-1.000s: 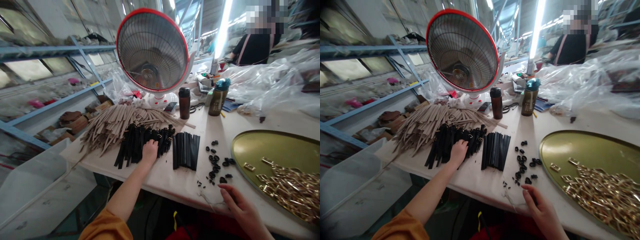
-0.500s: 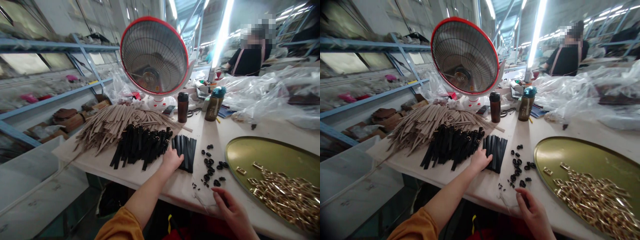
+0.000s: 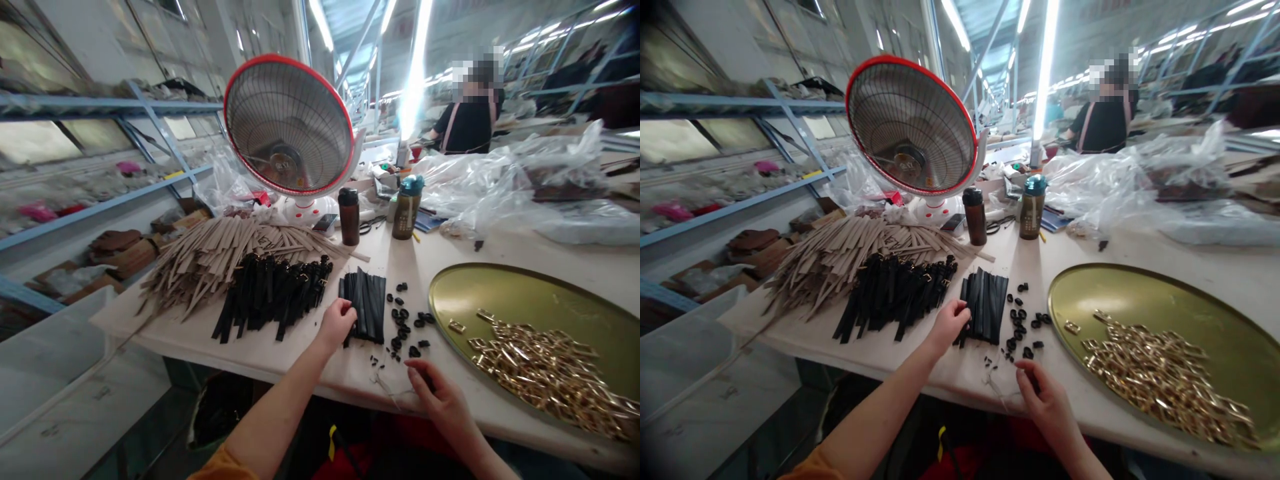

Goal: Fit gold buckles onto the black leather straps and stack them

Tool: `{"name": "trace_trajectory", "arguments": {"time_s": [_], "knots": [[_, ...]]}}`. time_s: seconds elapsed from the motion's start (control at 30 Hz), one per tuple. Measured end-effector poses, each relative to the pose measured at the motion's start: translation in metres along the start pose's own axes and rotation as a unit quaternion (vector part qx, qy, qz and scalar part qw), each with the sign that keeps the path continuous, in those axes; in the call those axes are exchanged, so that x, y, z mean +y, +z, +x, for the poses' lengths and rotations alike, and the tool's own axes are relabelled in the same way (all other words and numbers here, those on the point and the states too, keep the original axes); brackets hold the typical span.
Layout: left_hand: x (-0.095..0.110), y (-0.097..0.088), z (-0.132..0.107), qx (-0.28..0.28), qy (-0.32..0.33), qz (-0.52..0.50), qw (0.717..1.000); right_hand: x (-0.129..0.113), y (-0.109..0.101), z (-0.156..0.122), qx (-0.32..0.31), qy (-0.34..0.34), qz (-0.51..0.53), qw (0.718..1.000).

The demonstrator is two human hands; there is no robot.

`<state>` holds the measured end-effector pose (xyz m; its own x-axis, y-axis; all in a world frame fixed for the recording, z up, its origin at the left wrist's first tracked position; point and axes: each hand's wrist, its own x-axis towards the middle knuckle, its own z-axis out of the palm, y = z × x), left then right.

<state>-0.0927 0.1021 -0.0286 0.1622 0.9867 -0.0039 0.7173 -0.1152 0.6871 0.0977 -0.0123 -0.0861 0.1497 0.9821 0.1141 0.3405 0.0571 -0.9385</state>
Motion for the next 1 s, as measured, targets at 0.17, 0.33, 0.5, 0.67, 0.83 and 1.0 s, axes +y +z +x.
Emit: {"name": "trace_trajectory", "arguments": {"time_s": [0.17, 0.33, 0.5, 0.67, 0.83, 1.0], "knots": [[0.020, -0.009, -0.061, -0.024, 0.210, 0.071, 0.975, -0.027, -0.012, -0.006, -0.046, 0.096, 0.295, 0.950], [0.017, -0.008, -0.085, 0.047, 0.194, 0.036, 0.979, -0.049, -0.025, -0.027, 0.000, 0.167, 0.306, 0.937], [0.016, 0.006, -0.084, -0.070, -0.100, -0.415, 0.902, -0.054, -0.029, -0.049, 0.066, 0.144, 0.209, 0.965], [0.027, 0.014, -0.085, -0.222, -0.226, -0.632, 0.707, -0.055, -0.022, -0.065, 0.044, 0.083, 0.108, 0.990], [0.035, 0.019, -0.085, -0.227, -0.265, -0.622, 0.701, -0.057, -0.024, -0.080, 0.022, 0.089, 0.065, 0.994], [0.038, 0.024, -0.086, -0.221, -0.272, -0.609, 0.712, -0.050, -0.029, -0.083, 0.027, 0.142, 0.122, 0.982]]}}
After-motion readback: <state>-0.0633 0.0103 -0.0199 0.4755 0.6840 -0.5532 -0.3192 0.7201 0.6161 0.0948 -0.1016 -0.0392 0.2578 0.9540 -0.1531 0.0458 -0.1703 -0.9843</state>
